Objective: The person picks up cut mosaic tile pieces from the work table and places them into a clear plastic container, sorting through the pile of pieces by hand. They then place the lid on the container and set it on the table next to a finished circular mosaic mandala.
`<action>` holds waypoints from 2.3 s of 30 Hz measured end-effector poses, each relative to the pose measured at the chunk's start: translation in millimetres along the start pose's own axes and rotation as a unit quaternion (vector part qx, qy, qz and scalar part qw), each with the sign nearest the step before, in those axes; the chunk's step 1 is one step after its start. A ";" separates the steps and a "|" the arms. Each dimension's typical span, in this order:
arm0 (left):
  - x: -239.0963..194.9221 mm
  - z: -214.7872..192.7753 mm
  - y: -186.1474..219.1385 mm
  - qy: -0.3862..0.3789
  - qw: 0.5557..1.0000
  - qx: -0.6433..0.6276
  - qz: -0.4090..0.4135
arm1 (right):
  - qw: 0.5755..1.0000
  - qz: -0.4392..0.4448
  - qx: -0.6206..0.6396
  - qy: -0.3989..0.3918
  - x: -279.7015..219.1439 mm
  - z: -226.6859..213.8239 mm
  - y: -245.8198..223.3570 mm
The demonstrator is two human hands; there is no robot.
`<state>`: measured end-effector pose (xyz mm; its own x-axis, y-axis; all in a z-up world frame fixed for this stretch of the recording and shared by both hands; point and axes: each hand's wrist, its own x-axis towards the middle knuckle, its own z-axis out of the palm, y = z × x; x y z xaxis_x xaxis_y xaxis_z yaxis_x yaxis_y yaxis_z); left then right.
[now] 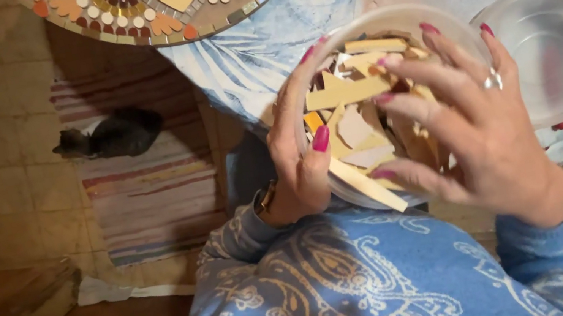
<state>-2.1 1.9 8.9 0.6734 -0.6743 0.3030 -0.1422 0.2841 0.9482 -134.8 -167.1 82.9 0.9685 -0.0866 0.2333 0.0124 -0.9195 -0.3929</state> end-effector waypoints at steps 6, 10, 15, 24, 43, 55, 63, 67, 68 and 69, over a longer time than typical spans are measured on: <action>-0.5 1.8 -2.6 -0.007 0.997 -0.067 -0.026 | 0.997 -0.037 0.068 0.006 30.0 -17.7 7.9; -2.7 4.3 -8.2 0.007 0.995 -0.104 -0.012 | 0.996 -0.018 0.074 0.049 35.4 -22.4 9.9; -1.6 3.6 -4.5 -0.006 0.997 -0.073 -0.005 | 0.997 -0.020 0.052 0.058 36.2 -25.9 23.4; -3.7 4.9 -11.3 0.009 0.995 -0.097 -0.015 | 0.998 -0.047 0.033 -0.022 -2.7 -42.6 15.0; 5.8 8.9 -1.4 -0.005 0.998 -0.063 -0.026 | 0.995 -0.069 -0.068 0.019 -0.1 -11.3 26.2; 10.5 11.4 8.4 -0.013 0.998 -0.017 -0.051 | 0.991 -0.063 -0.029 0.112 16.3 -15.9 30.1; 9.0 10.3 0.3 -0.002 1.000 -0.014 -0.025 | 0.998 -0.034 -0.046 -0.032 -2.6 -32.5 32.1; 11.0 11.9 4.9 -0.004 0.999 -0.027 -0.041 | 0.982 -0.008 -0.081 -0.169 10.6 -31.2 12.7; 9.6 10.6 2.9 -0.003 0.999 -0.027 -0.045 | 0.982 -0.007 -0.078 -0.171 9.2 -28.6 14.1; 8.0 9.3 1.1 -0.002 0.999 -0.026 -0.036 | 0.991 -0.027 -0.048 -0.119 7.8 -26.1 15.3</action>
<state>-3.7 -9.4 13.2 0.6774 -0.6972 0.2345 -0.0560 0.2690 0.9615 -133.6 -191.9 101.9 0.9984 0.0465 0.0316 0.0538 -0.9538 -0.2954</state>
